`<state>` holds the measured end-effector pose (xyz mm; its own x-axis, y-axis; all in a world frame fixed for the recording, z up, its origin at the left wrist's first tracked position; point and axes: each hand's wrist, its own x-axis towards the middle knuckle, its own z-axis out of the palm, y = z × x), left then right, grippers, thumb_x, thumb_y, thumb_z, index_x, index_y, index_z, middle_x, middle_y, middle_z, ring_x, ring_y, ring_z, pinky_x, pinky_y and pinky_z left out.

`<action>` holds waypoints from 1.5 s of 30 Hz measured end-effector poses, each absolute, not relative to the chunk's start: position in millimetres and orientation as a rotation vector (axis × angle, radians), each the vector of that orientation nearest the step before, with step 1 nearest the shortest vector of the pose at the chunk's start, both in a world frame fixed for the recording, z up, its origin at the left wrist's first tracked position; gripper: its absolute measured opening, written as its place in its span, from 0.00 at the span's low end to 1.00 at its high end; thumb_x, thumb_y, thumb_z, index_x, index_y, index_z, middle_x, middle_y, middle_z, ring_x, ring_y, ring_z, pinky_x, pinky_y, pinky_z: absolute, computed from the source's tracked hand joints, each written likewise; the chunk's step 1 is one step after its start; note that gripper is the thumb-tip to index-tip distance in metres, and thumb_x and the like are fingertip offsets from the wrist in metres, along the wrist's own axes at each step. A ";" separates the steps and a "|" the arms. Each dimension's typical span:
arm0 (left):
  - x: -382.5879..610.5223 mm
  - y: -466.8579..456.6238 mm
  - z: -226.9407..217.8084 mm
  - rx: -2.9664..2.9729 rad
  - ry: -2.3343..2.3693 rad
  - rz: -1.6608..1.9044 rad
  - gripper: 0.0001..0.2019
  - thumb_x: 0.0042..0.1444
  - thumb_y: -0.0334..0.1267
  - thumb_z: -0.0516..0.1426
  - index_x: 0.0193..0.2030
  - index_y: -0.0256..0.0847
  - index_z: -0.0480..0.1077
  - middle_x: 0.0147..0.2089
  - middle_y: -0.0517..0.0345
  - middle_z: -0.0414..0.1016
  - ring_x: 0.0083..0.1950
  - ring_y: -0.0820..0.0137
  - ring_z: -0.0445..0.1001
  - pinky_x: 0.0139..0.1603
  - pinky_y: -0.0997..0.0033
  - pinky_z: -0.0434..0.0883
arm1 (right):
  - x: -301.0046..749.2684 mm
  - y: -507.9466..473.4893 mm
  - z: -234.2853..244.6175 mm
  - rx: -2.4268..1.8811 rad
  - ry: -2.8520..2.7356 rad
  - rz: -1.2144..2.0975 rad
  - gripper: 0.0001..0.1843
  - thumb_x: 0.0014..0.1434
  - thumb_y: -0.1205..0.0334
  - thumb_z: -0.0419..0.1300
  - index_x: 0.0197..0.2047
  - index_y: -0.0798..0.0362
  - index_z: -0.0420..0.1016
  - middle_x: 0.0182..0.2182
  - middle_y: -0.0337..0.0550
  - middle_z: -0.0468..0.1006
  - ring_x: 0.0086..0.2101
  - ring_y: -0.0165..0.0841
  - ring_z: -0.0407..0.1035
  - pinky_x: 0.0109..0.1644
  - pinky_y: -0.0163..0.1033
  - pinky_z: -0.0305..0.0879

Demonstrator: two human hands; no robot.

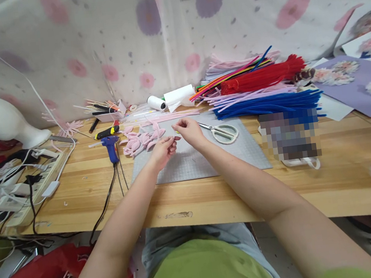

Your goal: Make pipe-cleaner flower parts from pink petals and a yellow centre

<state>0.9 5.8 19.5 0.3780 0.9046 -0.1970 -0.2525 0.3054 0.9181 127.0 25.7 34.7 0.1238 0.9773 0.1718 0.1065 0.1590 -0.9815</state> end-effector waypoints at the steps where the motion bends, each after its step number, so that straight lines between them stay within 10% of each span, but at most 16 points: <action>1: -0.4 7.1 18.5 0.957 0.893 0.883 0.11 0.52 0.41 0.53 0.32 0.33 0.70 0.24 0.60 0.64 0.21 0.82 0.62 0.22 0.81 0.57 | 128.2 26.0 35.7 -1.210 -1.255 0.954 0.12 0.41 0.55 0.61 0.21 0.55 0.64 0.17 0.32 0.62 0.20 0.23 0.55 0.25 0.33 0.52; 8: -2.8 21.7 28.1 1.216 1.088 1.021 0.10 0.52 0.40 0.54 0.36 0.36 0.72 0.41 0.52 0.74 0.43 0.72 0.72 0.46 0.71 0.63 | 135.4 26.6 42.9 -1.201 -1.331 1.048 0.14 0.39 0.53 0.62 0.21 0.56 0.66 0.18 0.34 0.64 0.20 0.23 0.54 0.24 0.33 0.51; 24: 5.3 19.8 20.3 1.228 1.140 0.949 0.08 0.45 0.37 0.60 0.25 0.33 0.70 0.24 0.57 0.73 0.26 0.75 0.71 0.34 0.72 0.67 | 156.0 29.1 36.2 -1.276 -1.454 1.039 0.15 0.46 0.51 0.59 0.27 0.55 0.67 0.21 0.37 0.67 0.21 0.24 0.58 0.25 0.32 0.57; 33: -16.2 19.8 19.7 1.168 1.261 0.985 0.06 0.45 0.35 0.58 0.24 0.34 0.70 0.24 0.56 0.74 0.27 0.75 0.72 0.34 0.73 0.66 | 256.6 15.2 13.3 -2.288 -1.990 0.034 0.18 0.51 0.58 0.53 0.43 0.59 0.69 0.42 0.58 0.71 0.43 0.43 0.65 0.42 0.43 0.59; 45: -29.2 23.2 13.8 1.200 1.317 1.029 0.05 0.45 0.34 0.57 0.23 0.34 0.69 0.24 0.56 0.73 0.26 0.74 0.72 0.30 0.75 0.63 | 245.9 20.3 35.3 -2.431 -2.126 0.432 0.15 0.47 0.53 0.55 0.30 0.57 0.74 0.30 0.53 0.76 0.33 0.41 0.69 0.31 0.39 0.58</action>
